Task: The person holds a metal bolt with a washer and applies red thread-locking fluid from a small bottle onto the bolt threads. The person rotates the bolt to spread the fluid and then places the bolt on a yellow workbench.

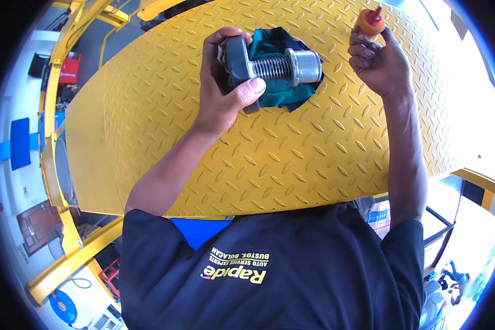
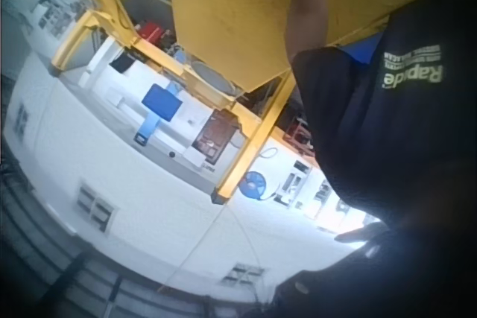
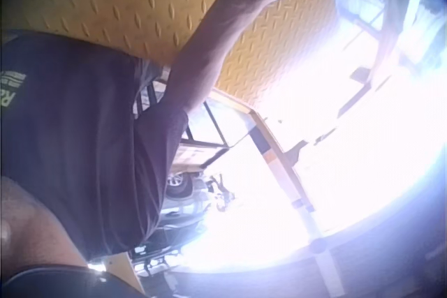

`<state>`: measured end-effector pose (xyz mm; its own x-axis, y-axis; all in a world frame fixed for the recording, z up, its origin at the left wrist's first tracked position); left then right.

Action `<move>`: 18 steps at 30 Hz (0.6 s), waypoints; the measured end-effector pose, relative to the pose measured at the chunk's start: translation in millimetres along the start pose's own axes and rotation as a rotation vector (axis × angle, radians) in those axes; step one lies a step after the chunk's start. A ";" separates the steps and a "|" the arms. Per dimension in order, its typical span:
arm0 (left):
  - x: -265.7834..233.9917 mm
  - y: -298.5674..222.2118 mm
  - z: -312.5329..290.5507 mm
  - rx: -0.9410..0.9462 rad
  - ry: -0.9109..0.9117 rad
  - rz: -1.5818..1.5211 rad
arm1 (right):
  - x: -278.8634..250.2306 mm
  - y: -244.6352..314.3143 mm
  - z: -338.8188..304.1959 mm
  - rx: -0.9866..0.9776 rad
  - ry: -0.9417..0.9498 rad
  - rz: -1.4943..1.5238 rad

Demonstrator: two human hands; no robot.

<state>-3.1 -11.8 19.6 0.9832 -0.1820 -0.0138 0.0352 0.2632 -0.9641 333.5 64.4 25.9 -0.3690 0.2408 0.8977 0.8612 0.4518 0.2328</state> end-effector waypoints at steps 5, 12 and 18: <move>-0.1 -1.0 0.0 -0.016 0.013 -0.048 | -4.7 6.3 0.2 0.033 0.094 0.051; -4.9 1.7 2.0 -0.046 0.017 -0.114 | -16.3 9.1 11.4 0.034 0.021 0.156; -2.0 -0.1 3.1 -0.050 0.018 -0.142 | -16.9 10.2 14.7 0.030 0.008 0.262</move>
<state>-4.5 -8.6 20.5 0.9655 -0.2314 0.1194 0.1645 0.1864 -0.9686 343.4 77.6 7.6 -0.1318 0.3467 0.9287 0.9163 0.4001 -0.0193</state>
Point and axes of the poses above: each hand's wrist, its own z-axis towards the middle knuckle, its own x-axis out of the palm, y = z × x, the point moved 1 cm from there along z, towards the middle knuckle, and after that the axes turned 14 degrees about z, right-handed, at the moved point
